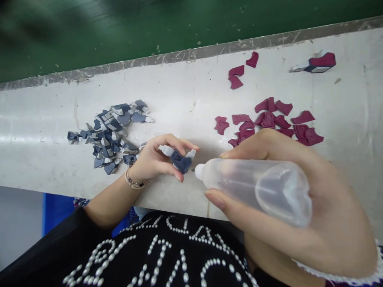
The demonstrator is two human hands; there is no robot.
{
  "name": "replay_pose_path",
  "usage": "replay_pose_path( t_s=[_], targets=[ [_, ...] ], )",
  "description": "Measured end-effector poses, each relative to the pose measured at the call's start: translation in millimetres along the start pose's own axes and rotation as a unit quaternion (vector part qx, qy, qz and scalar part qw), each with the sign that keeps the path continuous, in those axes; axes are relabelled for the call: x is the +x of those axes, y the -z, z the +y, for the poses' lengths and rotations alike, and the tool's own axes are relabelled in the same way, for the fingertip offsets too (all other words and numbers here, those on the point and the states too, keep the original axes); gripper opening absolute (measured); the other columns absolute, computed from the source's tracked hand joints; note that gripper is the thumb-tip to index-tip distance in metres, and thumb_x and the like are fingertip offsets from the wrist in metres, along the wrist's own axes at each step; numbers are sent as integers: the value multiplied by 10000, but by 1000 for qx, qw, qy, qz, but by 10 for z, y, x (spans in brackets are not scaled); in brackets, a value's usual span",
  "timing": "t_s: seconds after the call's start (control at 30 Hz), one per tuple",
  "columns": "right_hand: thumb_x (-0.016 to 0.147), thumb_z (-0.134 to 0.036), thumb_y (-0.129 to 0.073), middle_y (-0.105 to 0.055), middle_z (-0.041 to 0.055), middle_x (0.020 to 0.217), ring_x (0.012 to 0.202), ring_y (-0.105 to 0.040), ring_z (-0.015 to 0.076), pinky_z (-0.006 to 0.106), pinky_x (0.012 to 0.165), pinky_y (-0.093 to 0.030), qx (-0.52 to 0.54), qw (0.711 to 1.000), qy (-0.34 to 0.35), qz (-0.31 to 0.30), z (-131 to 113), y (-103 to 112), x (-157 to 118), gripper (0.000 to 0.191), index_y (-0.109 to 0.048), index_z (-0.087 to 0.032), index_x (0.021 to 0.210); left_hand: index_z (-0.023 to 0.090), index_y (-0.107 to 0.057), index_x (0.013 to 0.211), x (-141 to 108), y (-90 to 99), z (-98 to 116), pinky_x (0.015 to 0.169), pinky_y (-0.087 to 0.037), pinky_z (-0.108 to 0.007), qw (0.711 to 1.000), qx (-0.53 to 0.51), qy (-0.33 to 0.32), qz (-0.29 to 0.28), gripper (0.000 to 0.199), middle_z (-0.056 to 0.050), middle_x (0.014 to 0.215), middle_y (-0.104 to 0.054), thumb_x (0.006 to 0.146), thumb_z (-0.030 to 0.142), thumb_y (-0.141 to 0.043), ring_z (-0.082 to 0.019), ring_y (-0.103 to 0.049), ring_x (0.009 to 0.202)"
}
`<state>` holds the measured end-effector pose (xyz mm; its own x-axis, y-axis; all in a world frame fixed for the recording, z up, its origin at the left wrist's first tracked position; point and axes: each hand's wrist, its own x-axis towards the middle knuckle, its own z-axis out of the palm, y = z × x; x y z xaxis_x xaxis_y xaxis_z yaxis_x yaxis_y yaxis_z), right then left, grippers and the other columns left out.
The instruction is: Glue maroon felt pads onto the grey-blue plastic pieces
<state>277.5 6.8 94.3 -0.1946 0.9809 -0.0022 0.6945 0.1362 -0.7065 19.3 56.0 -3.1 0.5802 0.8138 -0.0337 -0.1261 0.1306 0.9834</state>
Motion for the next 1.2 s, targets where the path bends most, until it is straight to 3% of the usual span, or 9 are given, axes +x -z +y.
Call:
replay_pose_path(
  t_s=[0.1,0.23,0.3,0.53,0.7,0.93,1.2],
  targets=[
    [883,-677,-640,-721,35,892,749,-678,256,444,582,-543,-54,998,-20,-13,28,45,-15,303,-642,-387,971,152,-723,958,1,-7,13,783,-631,-319,1000,-21,13,-14,502,-117,1143,-764,578,365,-972,-246,-735,1057],
    [886,-562,-713,-680,23,795,659,-633,216,385,466,-455,42,998,-34,-9,58,37,-15,218,-637,-372,962,148,-716,984,-2,-17,18,743,-634,-289,998,-54,20,-25,528,-105,1116,-768,568,342,-977,-236,-745,1039],
    [872,-508,-749,-657,9,754,606,-605,196,363,432,-418,79,996,-30,-4,74,15,-7,196,-643,-367,957,156,-714,1012,-9,-17,0,765,-638,-284,997,-72,18,-32,535,-94,1109,-773,572,305,-978,-229,-749,1041],
    [850,-519,-764,-670,7,792,625,-611,199,363,450,-440,64,998,-16,-1,74,-19,17,203,-658,-375,946,183,-719,1108,-27,-10,-74,913,-625,-293,992,-107,42,-61,583,-82,1108,-781,594,291,-970,-199,-761,1007],
    [844,-507,-771,-690,0,819,664,-641,209,373,460,-446,70,998,-5,-4,68,-28,17,189,-671,-399,962,212,-689,1261,-35,-29,-93,890,-637,-330,988,-112,57,-91,700,-90,1114,-784,628,359,-948,-212,-768,977],
    [841,-552,-757,-657,2,809,650,-609,200,376,471,-427,69,997,-17,5,32,-59,37,230,-647,-378,944,230,-689,1278,-45,-44,-100,916,-625,-321,989,-100,51,-100,703,-94,1133,-787,633,334,-948,-218,-752,1026],
    [842,-514,-771,-656,-2,745,604,-606,199,376,441,-427,79,997,-8,-7,39,-60,31,211,-655,-386,963,203,-723,1175,-5,-16,-86,920,-623,-315,998,-56,4,-39,655,-96,1138,-771,595,387,-965,-222,-739,1052]
  ],
)
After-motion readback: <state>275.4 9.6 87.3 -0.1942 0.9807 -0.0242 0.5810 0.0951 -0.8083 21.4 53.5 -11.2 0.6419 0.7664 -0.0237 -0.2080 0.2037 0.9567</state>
